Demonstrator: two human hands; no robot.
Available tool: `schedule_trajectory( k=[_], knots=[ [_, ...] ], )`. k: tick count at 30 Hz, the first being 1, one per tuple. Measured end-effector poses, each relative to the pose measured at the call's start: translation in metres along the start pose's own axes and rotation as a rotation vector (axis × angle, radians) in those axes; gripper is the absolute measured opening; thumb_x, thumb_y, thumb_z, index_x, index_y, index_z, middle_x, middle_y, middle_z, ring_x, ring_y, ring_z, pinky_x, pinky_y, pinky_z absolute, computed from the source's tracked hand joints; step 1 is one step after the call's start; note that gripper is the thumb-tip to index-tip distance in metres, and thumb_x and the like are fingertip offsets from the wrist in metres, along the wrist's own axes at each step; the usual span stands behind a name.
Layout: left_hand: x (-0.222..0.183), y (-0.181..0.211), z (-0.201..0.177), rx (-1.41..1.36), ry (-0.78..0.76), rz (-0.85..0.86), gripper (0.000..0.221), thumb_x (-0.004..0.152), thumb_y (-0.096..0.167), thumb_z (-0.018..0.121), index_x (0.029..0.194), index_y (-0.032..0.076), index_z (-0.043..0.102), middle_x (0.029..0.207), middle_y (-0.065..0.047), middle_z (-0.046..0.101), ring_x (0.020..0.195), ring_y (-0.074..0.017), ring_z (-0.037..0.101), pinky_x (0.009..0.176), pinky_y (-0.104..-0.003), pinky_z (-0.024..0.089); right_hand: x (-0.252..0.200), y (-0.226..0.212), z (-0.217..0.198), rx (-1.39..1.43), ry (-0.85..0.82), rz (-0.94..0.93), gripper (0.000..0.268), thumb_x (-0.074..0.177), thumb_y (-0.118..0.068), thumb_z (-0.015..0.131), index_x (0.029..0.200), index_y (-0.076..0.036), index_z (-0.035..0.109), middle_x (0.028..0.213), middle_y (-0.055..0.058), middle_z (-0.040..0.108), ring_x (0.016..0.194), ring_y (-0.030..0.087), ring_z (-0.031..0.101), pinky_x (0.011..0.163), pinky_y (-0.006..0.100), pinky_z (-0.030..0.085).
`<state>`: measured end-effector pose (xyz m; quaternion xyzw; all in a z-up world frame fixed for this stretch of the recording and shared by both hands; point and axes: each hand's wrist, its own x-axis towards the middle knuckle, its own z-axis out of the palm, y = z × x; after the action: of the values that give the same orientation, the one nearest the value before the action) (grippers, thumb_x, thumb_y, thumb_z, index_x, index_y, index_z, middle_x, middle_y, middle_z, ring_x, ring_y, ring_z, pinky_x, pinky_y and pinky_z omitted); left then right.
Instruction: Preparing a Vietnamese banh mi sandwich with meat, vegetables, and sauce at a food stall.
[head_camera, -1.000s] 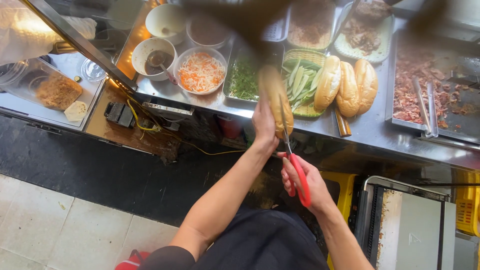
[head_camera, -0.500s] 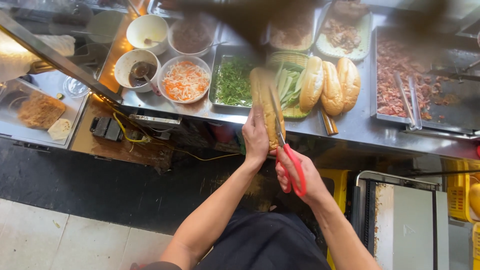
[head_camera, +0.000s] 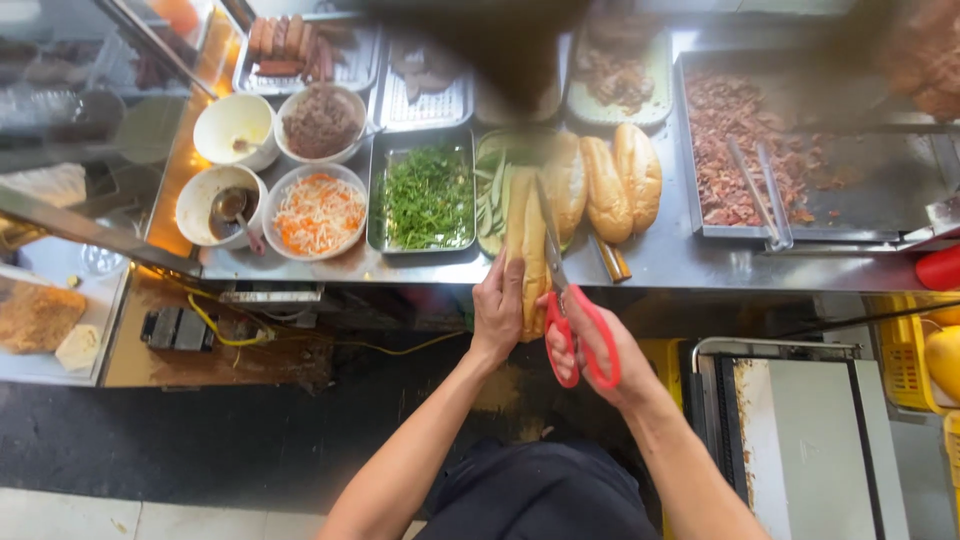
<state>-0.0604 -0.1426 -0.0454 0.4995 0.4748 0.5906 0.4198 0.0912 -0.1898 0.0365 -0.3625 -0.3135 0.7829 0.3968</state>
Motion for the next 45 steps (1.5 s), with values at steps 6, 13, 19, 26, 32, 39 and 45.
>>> schedule_trajectory(
  k=[6, 13, 19, 26, 32, 39, 45],
  knots=[
    [0.033, -0.018, 0.021, -0.020, 0.022, -0.099, 0.058, 0.108, 0.040, 0.046, 0.149, -0.001, 0.051, 0.124, -0.014, 0.072, 0.106, -0.0130, 0.064, 0.091, -0.028, 0.054, -0.006, -0.021, -0.044, -0.157, 0.154, 0.012, 0.037, 0.097, -0.037, 0.060, 0.117, -0.005, 0.063, 0.059, -0.001, 0.051, 0.040, 0.009, 0.047, 0.035, 0.025, 0.039],
    [0.054, -0.007, 0.023, -0.639, -0.016, -0.404, 0.077, 0.100, 0.057, 0.052, 0.148, -0.002, 0.047, 0.105, -0.013, 0.067, 0.079, -0.0178, 0.070, 0.061, -0.031, 0.062, 0.021, -0.007, -0.199, -1.169, 1.035, -0.060, 0.062, 0.079, -0.051, 0.083, 0.114, -0.004, 0.065, 0.080, 0.015, 0.076, 0.076, 0.028, 0.074, 0.074, 0.040, 0.056],
    [0.062, 0.009, 0.030, -0.424, -0.165, -0.473, 0.074, 0.085, 0.033, 0.070, 0.149, 0.014, 0.039, 0.107, -0.008, 0.068, 0.072, -0.0155, 0.068, 0.046, -0.031, 0.058, 0.083, -0.014, -0.252, -1.628, 0.979, -0.093, 0.065, 0.086, -0.034, 0.075, 0.140, -0.002, 0.058, 0.107, 0.025, 0.072, 0.096, 0.044, 0.070, 0.083, 0.053, 0.055],
    [0.069, -0.022, -0.014, -0.342, -0.156, -0.257, 0.059, 0.099, 0.031, 0.065, 0.146, -0.004, 0.058, 0.103, -0.016, 0.070, 0.075, -0.0174, 0.065, 0.060, -0.027, 0.054, 0.105, -0.033, -0.115, -0.793, 0.425, -0.317, 0.070, 0.094, -0.022, 0.072, 0.155, -0.016, 0.039, 0.134, 0.022, 0.069, 0.117, 0.031, 0.071, 0.096, 0.040, 0.057],
    [0.076, 0.025, -0.083, 0.217, -0.186, 0.274, 0.068, 0.092, 0.026, 0.071, 0.149, -0.006, 0.051, 0.120, -0.020, 0.068, 0.109, -0.0271, 0.069, 0.095, -0.034, 0.055, 0.133, -0.031, 0.014, -0.514, 0.060, -0.359, 0.109, 0.084, 0.000, 0.062, 0.165, -0.030, -0.005, 0.164, 0.023, 0.028, 0.131, 0.030, 0.056, 0.097, 0.040, 0.055],
    [0.080, 0.020, -0.162, 0.297, -0.267, 0.154, 0.076, 0.080, 0.022, 0.075, 0.149, 0.002, 0.049, 0.130, -0.020, 0.064, 0.114, -0.0320, 0.069, 0.093, -0.038, 0.059, 0.169, 0.007, 0.073, -0.640, 0.132, -0.233, 0.112, 0.077, 0.005, 0.064, 0.163, -0.029, 0.001, 0.154, 0.021, 0.043, 0.119, 0.031, 0.067, 0.088, 0.041, 0.060],
    [0.069, 0.034, -0.202, 0.495, -0.152, 0.127, 0.080, 0.078, 0.019, 0.078, 0.152, 0.009, 0.047, 0.135, -0.017, 0.063, 0.118, -0.0349, 0.067, 0.095, -0.041, 0.056, 0.202, 0.041, 0.099, -0.991, 0.103, -0.421, 0.114, 0.077, 0.001, 0.074, 0.163, -0.021, 0.003, 0.153, 0.027, 0.042, 0.126, 0.032, 0.059, 0.094, 0.040, 0.057]
  ],
)
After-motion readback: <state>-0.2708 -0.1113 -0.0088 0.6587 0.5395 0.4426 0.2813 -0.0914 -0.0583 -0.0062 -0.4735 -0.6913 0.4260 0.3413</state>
